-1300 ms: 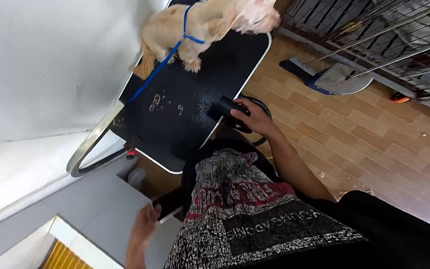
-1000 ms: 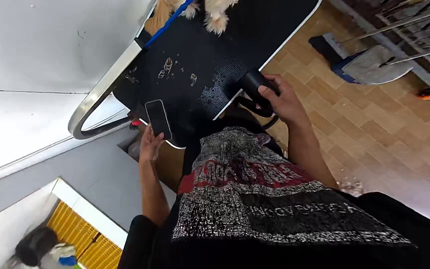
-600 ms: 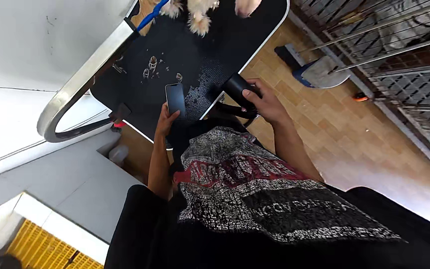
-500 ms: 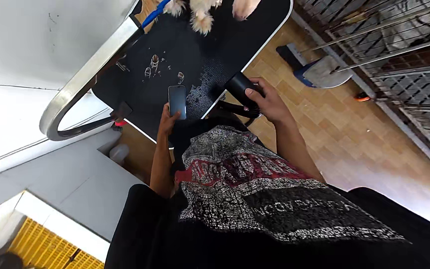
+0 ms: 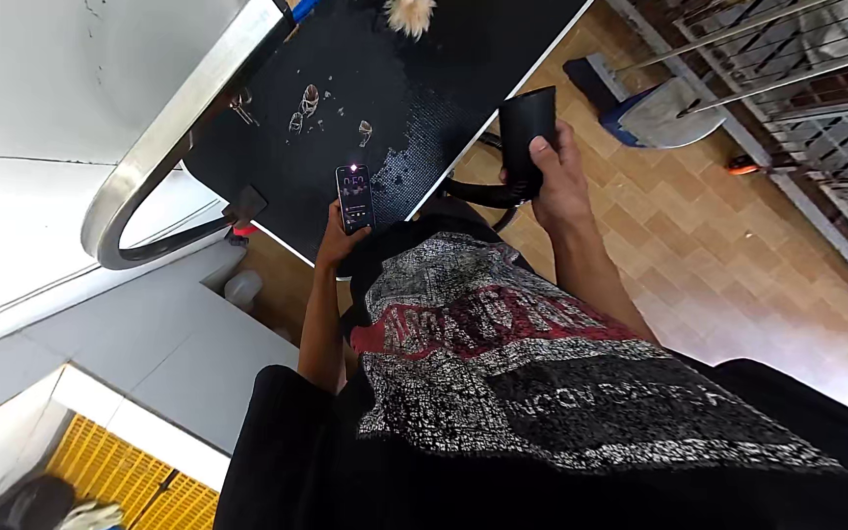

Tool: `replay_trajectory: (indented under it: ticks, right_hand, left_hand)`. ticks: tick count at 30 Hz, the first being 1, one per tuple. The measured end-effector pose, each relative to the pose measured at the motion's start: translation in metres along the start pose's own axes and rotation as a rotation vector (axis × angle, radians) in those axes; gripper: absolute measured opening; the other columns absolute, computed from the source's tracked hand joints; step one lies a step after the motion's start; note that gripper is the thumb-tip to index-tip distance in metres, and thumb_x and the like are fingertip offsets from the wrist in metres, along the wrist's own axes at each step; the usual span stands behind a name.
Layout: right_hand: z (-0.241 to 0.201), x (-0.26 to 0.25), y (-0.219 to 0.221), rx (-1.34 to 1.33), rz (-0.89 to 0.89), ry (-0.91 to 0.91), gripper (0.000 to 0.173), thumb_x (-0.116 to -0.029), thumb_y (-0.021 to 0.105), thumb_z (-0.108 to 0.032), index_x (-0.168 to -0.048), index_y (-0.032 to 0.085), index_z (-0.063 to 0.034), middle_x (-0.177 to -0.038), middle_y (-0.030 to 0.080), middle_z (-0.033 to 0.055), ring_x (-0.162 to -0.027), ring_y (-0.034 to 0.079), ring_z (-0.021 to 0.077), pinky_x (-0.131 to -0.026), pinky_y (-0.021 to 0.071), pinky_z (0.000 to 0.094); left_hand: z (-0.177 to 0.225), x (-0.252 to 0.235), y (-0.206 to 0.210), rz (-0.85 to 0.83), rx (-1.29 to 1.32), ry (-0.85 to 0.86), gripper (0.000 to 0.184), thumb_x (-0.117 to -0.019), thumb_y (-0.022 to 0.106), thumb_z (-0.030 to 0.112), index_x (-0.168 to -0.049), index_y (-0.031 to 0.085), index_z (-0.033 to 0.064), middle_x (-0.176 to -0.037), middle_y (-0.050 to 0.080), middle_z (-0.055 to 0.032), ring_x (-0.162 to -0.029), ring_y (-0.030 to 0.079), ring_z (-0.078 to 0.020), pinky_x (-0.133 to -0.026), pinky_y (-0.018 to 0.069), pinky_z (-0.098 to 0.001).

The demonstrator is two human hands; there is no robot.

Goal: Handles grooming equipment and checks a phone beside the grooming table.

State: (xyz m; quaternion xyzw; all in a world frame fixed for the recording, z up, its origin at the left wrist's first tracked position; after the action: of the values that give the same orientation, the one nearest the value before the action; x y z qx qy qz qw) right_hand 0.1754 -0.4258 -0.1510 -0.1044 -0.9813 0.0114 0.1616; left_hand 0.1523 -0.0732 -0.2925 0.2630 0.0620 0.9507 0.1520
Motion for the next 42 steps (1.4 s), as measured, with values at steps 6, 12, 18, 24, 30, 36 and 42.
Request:
replay_trajectory:
  ticks: [6, 12, 18, 24, 30, 36, 42]
  right_hand:
    - [0.006, 0.001, -0.008, -0.077, 0.01, -0.013, 0.053, -0.1017, 0.055, -0.041, -0.143, 0.042, -0.0101, -0.113, 0.065, 0.0031, -0.093, 0.069, 0.0154, -0.085, 0.0604, 0.0366]
    - [0.007, 0.001, -0.015, -0.082, 0.019, -0.034, 0.047, -0.1015, 0.055, -0.036, -0.14, 0.045, -0.0101, -0.111, 0.066, 0.0026, -0.093, 0.069, 0.0155, -0.086, 0.0604, 0.0368]
    - [0.007, 0.004, -0.02, -0.054, 0.042, -0.015, 0.049, -0.1009, 0.055, -0.038, -0.14, 0.045, -0.0099, -0.112, 0.065, 0.0033, -0.093, 0.069, 0.0159, -0.085, 0.0608, 0.0381]
    - [0.011, 0.005, -0.02, -0.059, 0.031, 0.0, 0.052, -0.1004, 0.056, -0.038, -0.142, 0.045, -0.0096, -0.116, 0.065, 0.0051, -0.097, 0.069, 0.0167, -0.087, 0.0601, 0.0382]
    - [0.01, 0.006, -0.023, -0.066, 0.023, -0.007, 0.051, -0.1004, 0.057, -0.039, -0.141, 0.045, -0.0102, -0.116, 0.065, 0.0043, -0.098, 0.069, 0.0158, -0.087, 0.0604, 0.0377]
    - [0.01, 0.007, -0.022, -0.044, 0.024, -0.018, 0.05, -0.1005, 0.057, -0.039, -0.141, 0.047, -0.0105, -0.116, 0.064, 0.0045, -0.096, 0.069, 0.0164, -0.085, 0.0613, 0.0391]
    - [0.008, 0.011, -0.03, -0.028, 0.051, -0.013, 0.051, -0.101, 0.055, -0.04, -0.142, 0.047, -0.0101, -0.115, 0.065, 0.0048, -0.096, 0.069, 0.0162, -0.085, 0.0613, 0.0387]
  left_hand:
    - [-0.002, -0.002, 0.0, 0.004, -0.08, 0.04, 0.089, -0.0812, 0.073, -0.007, -0.153, 0.021, 0.0013, -0.139, 0.057, -0.0213, -0.12, 0.064, -0.0248, -0.102, 0.0559, -0.0412]
    - [0.0, -0.009, -0.002, 0.152, -0.229, -0.007, 0.043, -0.1133, 0.031, 0.026, -0.137, 0.048, -0.0045, -0.121, 0.064, -0.0192, -0.109, 0.065, -0.0192, -0.098, 0.0536, -0.0383]
    - [0.008, 0.001, 0.007, 0.045, -0.394, 0.026, 0.084, -0.0872, 0.077, 0.012, -0.155, 0.029, 0.0002, -0.137, 0.06, -0.0213, -0.121, 0.064, -0.0255, -0.105, 0.0538, -0.044]
    - [0.017, -0.004, 0.011, 0.017, -0.677, -0.021, 0.102, -0.0731, 0.086, 0.003, -0.154, 0.025, -0.0057, -0.144, 0.049, -0.0286, -0.129, 0.057, -0.0357, -0.11, 0.0478, -0.0493]
    - [0.026, -0.013, 0.005, 0.122, -0.769, -0.148, 0.063, -0.096, 0.071, 0.037, -0.14, 0.049, -0.0015, -0.112, 0.071, -0.02, -0.1, 0.071, -0.0307, -0.092, 0.0572, -0.0519]
    - [0.042, -0.027, 0.002, 0.364, -1.004, -0.476, 0.071, -0.1, 0.036, 0.071, -0.096, 0.073, 0.0093, -0.094, 0.072, -0.0163, -0.094, 0.07, -0.0364, -0.078, 0.0528, -0.0628]
    - [0.039, -0.037, -0.006, 0.347, -1.034, -0.555, 0.085, -0.0939, 0.029, 0.083, -0.083, 0.07, 0.0089, -0.09, 0.072, -0.0175, -0.092, 0.07, -0.0372, -0.073, 0.0526, -0.063]
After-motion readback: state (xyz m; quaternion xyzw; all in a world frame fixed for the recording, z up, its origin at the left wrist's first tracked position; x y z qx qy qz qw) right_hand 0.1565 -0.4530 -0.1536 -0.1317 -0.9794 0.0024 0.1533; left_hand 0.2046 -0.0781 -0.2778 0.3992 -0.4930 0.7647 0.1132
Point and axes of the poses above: each hand's wrist, its own x-axis away from the middle knuckle, its own y-axis out of the palm, z = x × y, the point moved 5 cm from there along -x, towards the middle knuckle
